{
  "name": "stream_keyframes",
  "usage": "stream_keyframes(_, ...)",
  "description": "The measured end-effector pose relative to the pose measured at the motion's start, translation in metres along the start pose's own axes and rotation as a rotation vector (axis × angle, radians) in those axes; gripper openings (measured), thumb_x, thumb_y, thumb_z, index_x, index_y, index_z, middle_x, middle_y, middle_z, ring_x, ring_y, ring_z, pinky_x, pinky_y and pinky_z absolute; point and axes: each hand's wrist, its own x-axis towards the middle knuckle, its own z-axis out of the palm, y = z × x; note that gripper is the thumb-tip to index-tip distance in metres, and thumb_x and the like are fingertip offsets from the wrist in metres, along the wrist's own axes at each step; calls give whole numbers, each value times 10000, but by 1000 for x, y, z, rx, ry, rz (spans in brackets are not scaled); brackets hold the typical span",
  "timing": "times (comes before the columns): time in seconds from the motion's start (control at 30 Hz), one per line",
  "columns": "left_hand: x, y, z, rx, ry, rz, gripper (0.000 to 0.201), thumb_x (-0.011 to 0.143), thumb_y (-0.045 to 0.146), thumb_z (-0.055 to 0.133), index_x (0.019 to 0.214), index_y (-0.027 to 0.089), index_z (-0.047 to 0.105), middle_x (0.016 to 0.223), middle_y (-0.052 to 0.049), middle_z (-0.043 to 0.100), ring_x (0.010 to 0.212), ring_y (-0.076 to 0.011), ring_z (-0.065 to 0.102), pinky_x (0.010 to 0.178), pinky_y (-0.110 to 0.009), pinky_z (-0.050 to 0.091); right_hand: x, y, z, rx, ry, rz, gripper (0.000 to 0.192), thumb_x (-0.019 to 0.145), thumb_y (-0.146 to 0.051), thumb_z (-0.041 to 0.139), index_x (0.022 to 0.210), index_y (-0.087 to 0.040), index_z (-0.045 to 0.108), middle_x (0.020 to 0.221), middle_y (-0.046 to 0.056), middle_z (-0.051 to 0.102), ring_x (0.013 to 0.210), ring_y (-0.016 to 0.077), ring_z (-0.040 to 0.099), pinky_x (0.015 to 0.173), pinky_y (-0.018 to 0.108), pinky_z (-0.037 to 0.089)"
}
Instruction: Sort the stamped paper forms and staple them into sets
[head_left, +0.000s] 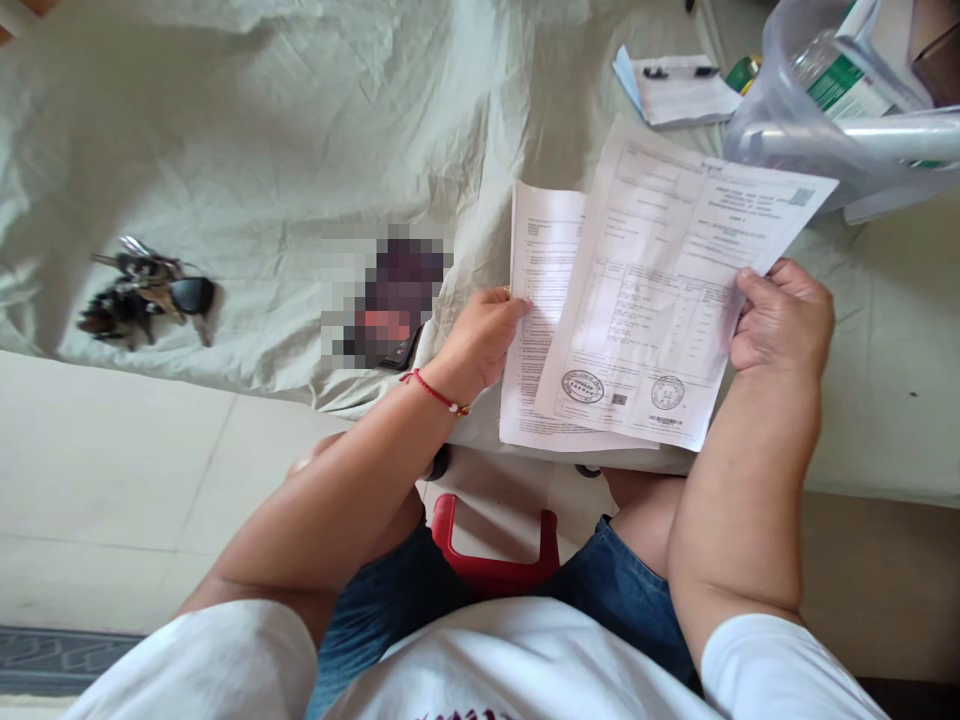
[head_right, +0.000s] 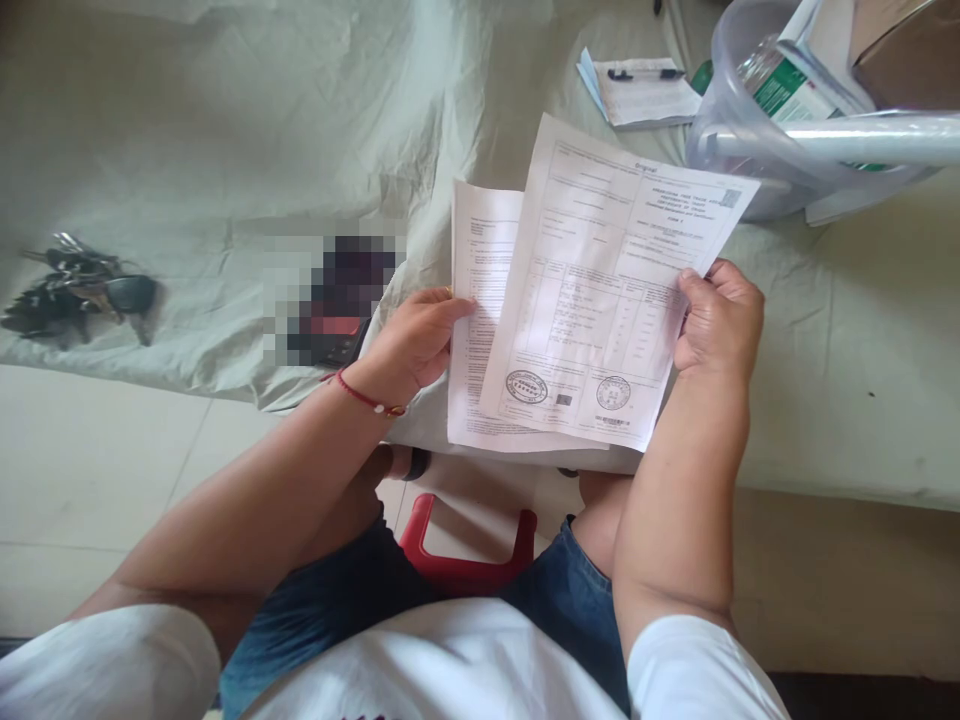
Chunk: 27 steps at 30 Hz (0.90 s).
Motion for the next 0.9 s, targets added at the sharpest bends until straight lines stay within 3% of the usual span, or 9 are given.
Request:
stream_keyframes(0.17, -2, 1, 2, -18, 41, -7, 95, 904, 129, 711, 827, 185, 710, 811, -60, 757, 811, -221, 762, 839, -345, 654, 2, -1, -6, -17, -19, -15, 288, 630, -187, 901, 910, -206, 839, 992, 84, 864, 939, 286, 790, 959, 499, 681)
stream_keyframes(0.4, -4, 0, 4, -20, 36, 42, 73, 904, 119, 726, 852, 170, 728, 846, -57, 784, 768, -204, 752, 776, -327, 649, -8, -10, -1, -6, -157, 129, 529, 443, -286, 1096, 897, -216, 833, 1093, 89, 894, 1026, 335, 816, 1035, 561, 684)
stream_keyframes(0.47, -4, 0, 3, -41, 21, 39, 50, 874, 125, 767, 887, 167, 743, 853, -60, 797, 771, -215, 765, 785, -344, 666, -10, -11, 0, -32, -208, 159, 566, 458, -314, 1127, 930, -222, 830, 1106, 83, 892, 1050, 330, 818, 1072, 570, 671)
stream_keyframes(0.7, -2, -3, -2, -94, -24, 34, 267, 773, 176, 906, 981, 182, 738, 970, -101, 837, 914, -296, 833, 893, -444, 703, -12, -8, -2, -97, -332, 221, 510, 559, -344, 1118, 1001, -291, 868, 1136, 33, 905, 1160, 350, 815, 1225, 623, 612)
stream_keyframes(0.9, -3, -3, 0, -89, -28, 46, 288, 763, 183, 905, 995, 177, 734, 953, -94, 829, 908, -296, 833, 889, -434, 700, -12, -4, 1, -117, -380, 216, 545, 526, -400, 1125, 1000, -296, 877, 1083, 26, 901, 1111, 349, 835, 1160, 634, 653)
